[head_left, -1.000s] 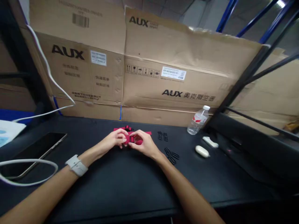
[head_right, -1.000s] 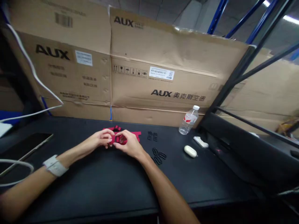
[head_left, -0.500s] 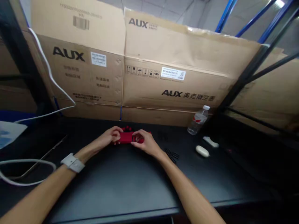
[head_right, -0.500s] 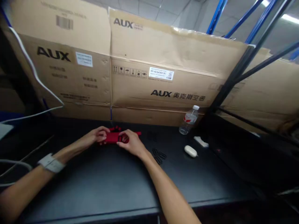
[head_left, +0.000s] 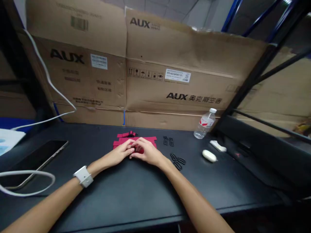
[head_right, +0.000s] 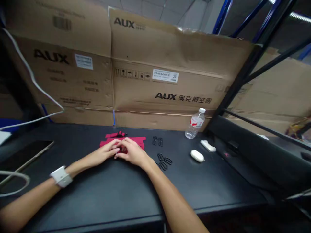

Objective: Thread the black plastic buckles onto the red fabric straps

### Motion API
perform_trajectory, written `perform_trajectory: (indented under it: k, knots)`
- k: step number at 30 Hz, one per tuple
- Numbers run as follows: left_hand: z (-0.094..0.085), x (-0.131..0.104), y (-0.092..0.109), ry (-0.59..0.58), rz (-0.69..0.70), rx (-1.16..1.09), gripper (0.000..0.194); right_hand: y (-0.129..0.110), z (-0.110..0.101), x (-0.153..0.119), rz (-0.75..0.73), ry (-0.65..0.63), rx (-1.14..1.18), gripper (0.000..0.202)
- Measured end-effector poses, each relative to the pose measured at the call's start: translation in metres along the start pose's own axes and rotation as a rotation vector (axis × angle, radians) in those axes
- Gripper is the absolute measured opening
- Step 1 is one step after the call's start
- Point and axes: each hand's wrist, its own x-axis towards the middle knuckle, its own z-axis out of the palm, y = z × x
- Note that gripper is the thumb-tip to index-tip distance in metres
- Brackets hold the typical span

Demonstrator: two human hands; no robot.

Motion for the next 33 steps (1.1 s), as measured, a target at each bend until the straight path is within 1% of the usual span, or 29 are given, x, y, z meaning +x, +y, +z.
perform_trajectory:
  k: [3,6,8,11,13,16,18,21,22,24,26,28,31,33]
  knots:
    - [-0.005,0.002,-0.005,-0.034,-0.015,0.01,0.031,0.009,-0.018,-0.003,0.049,-0.003,-0.079,0.023]
    - [-0.008,0.002,-0.006,-0.044,-0.03,0.038,0.027,0.023,-0.039,-0.011,0.198,0.04,-0.249,0.015]
    - [-0.007,0.002,-0.005,-0.039,-0.039,0.032,0.027,0.034,-0.05,-0.018,0.301,0.017,-0.326,0.013]
    - [-0.006,0.001,-0.002,-0.024,-0.045,0.031,0.028,0.046,-0.056,-0.024,0.399,-0.04,-0.276,0.018]
    - [-0.006,0.001,0.0,-0.034,-0.046,0.034,0.029,0.05,-0.057,-0.025,0.413,-0.057,-0.151,0.025]
    - [-0.007,0.0,0.001,-0.071,-0.049,0.042,0.029,0.047,-0.057,-0.021,0.399,-0.054,0.064,0.035]
    - [-0.007,0.0,0.001,-0.066,-0.051,0.028,0.026,0.041,-0.058,-0.018,0.376,-0.033,0.221,0.035]
    - [-0.006,0.0,0.0,-0.02,-0.079,-0.028,0.024,0.028,-0.058,-0.013,0.344,-0.004,0.486,0.027]
    - [-0.005,0.001,0.001,-0.007,-0.096,-0.046,0.024,0.024,-0.057,-0.012,0.34,-0.011,0.563,0.026]
    - [-0.004,0.002,0.002,0.006,-0.133,-0.077,0.025,0.017,-0.055,-0.01,0.328,-0.045,0.68,0.03]
    - [-0.004,0.003,0.004,0.016,-0.146,-0.105,0.027,0.013,-0.051,-0.009,0.302,-0.075,0.749,0.037]
    - [-0.005,0.004,0.004,0.023,-0.145,-0.124,0.028,0.013,-0.045,-0.007,0.283,-0.058,0.765,0.039]
    - [-0.006,0.005,0.004,0.019,-0.134,-0.119,0.028,0.017,-0.036,-0.005,0.288,-0.004,0.689,0.032]
    - [-0.007,0.004,0.003,0.007,-0.126,-0.102,0.026,0.019,-0.03,-0.005,0.305,-0.003,0.651,0.028]
